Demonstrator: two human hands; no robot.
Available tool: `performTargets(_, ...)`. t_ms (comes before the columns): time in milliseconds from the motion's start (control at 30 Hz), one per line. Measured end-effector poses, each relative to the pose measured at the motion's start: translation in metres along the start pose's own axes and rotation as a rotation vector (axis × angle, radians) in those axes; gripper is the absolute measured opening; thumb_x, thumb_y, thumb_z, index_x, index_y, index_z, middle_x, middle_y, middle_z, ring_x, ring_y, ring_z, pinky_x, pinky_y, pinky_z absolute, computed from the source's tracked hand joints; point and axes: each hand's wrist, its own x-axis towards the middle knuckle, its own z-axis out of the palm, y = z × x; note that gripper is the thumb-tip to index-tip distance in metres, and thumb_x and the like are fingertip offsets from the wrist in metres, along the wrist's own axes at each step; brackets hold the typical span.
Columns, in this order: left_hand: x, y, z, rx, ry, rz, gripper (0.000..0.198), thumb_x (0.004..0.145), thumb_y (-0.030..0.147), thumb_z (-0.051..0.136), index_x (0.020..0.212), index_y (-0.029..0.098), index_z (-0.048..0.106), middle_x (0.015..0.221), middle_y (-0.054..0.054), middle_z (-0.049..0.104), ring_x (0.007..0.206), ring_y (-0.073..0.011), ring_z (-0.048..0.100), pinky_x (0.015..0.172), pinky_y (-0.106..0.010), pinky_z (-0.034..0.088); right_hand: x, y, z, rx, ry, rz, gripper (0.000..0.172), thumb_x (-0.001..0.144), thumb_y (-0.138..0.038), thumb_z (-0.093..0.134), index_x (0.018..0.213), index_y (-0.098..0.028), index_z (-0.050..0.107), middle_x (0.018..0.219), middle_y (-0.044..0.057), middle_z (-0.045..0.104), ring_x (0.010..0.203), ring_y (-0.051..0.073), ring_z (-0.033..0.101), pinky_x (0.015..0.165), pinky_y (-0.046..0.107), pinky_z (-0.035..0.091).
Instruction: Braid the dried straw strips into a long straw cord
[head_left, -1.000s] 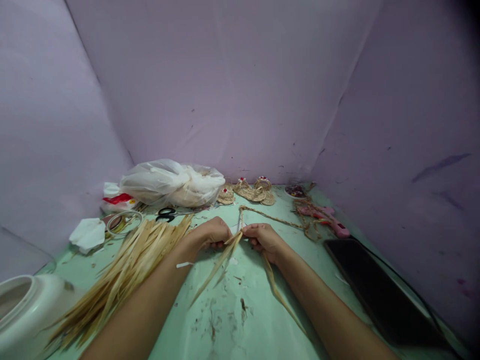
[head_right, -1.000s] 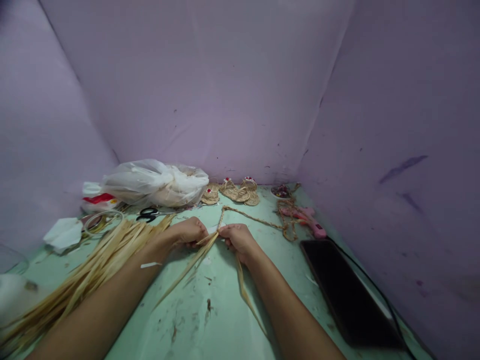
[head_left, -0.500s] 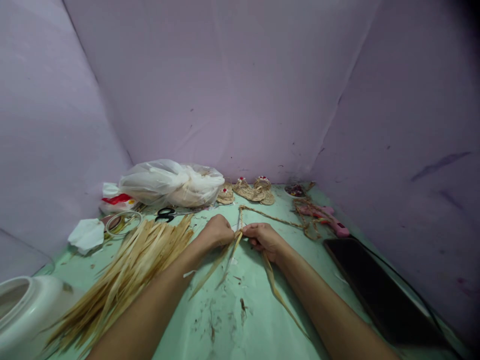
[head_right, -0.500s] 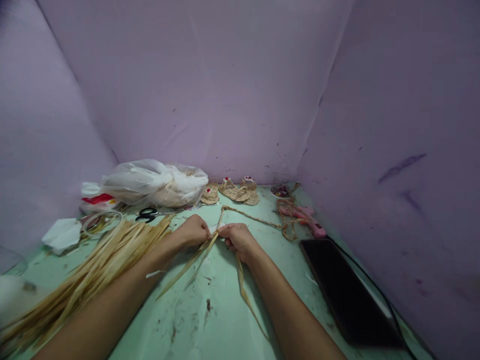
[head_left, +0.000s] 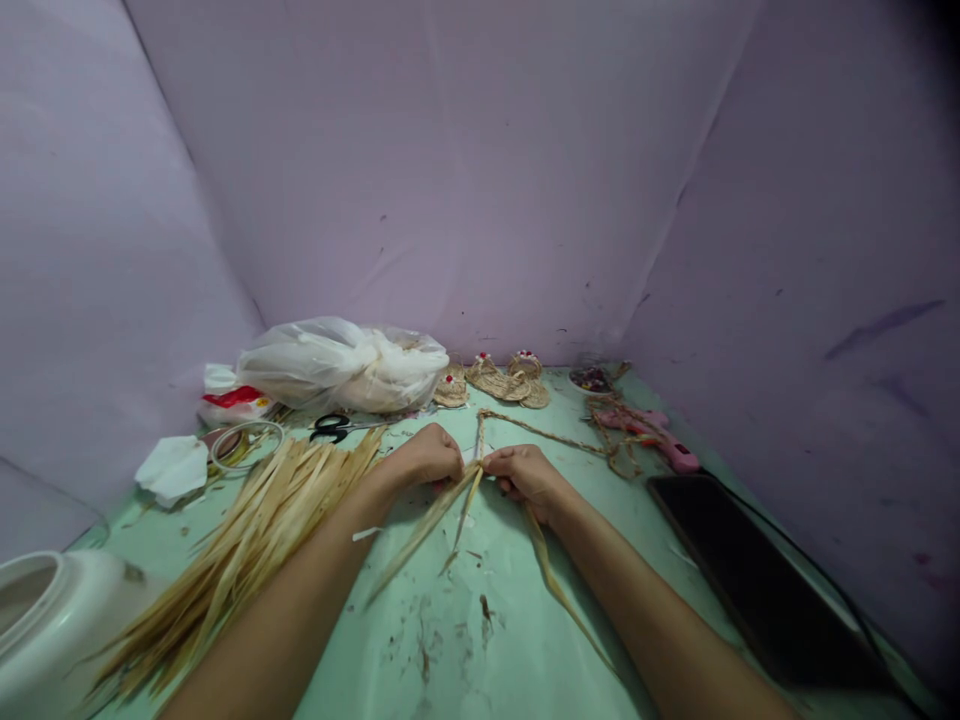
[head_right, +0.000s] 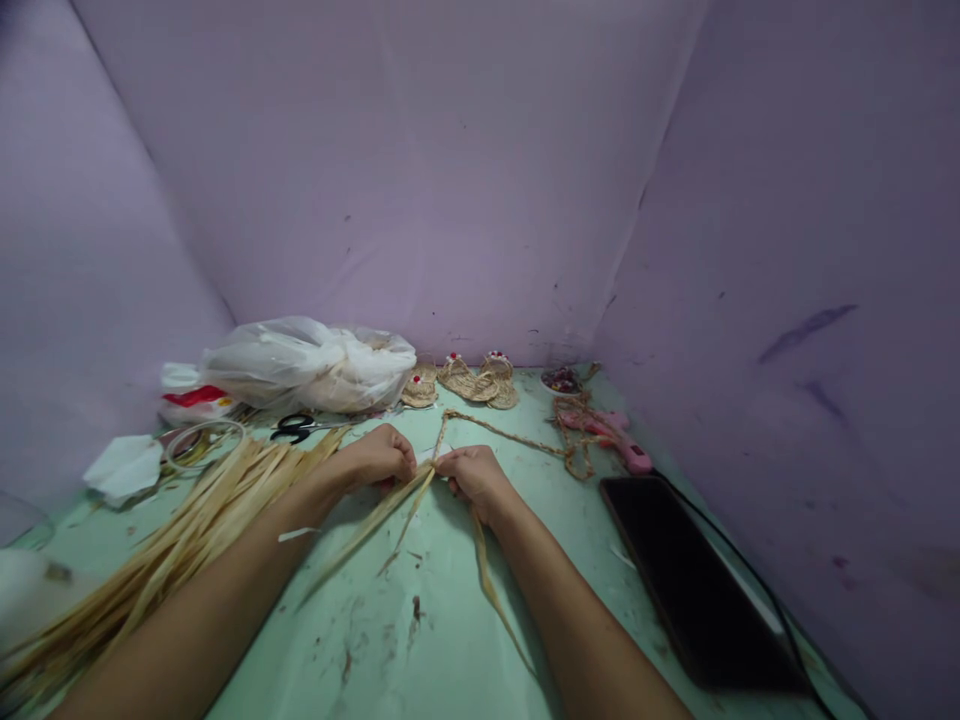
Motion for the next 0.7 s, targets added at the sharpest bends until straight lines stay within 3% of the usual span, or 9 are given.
performTargets(267, 0.0027, -0.0054, 0.0002, -0.003, 0.003, 0.061, 0.016, 0.051, 0.018, 0.050, 0.061, 0.012, 0.061, 0.038, 0.007, 0.031, 0.037, -0.0056, 0.028, 0.037, -0.020, 0.017, 0.0012, 0.0007, -0.0002, 0.005, -0.005, 0.010, 0.005, 0.061, -0.015, 0.054, 0.058, -0.011, 0.057, 0.030, -0.006, 0.037, 0.028, 0.004, 0.025, 0.033, 0.018, 0.014)
performTargets(467, -0.0019, -0.0023, -0.0048, -0.105, -0.067, 0.033, 0.010, 0.052, 0.020, 0.052, 0.059, 0.014, 0.058, 0.038, 0.006, 0.035, 0.036, -0.0054, 0.027, 0.037, -0.020, 0.018, -0.0015, -0.0002, 0.0020, 0.001, 0.020, -0.020, 0.003, 0.058, -0.013, 0.054, 0.056, -0.012, 0.056, 0.030, -0.008, 0.033, 0.030, 0.003, 0.024, 0.034, 0.018, 0.014)
performTargets(567, -0.0015, -0.0023, -0.0071, -0.209, -0.125, -0.040, 0.011, 0.056, 0.023, 0.054, 0.062, 0.014, 0.058, 0.039, 0.006, 0.038, 0.036, -0.0052, 0.028, 0.036, -0.020, 0.016, -0.0016, 0.0009, 0.0036, -0.021, 0.033, -0.048, 0.003, 0.058, -0.013, 0.054, 0.055, -0.012, 0.056, 0.029, -0.008, 0.031, 0.029, 0.003, 0.021, 0.034, 0.019, 0.013)
performTargets(700, 0.0011, 0.0029, -0.0065, -0.441, -0.249, -0.275, 0.017, 0.069, 0.026, 0.046, 0.068, 0.013, 0.057, 0.051, 0.000, 0.052, 0.033, -0.0039, 0.028, 0.035, -0.019, 0.011, -0.0002, 0.0030, 0.0046, -0.035, 0.051, -0.069, 0.004, 0.058, -0.015, 0.054, 0.055, -0.013, 0.055, 0.030, -0.008, 0.032, 0.030, 0.003, 0.023, 0.035, 0.019, 0.015)
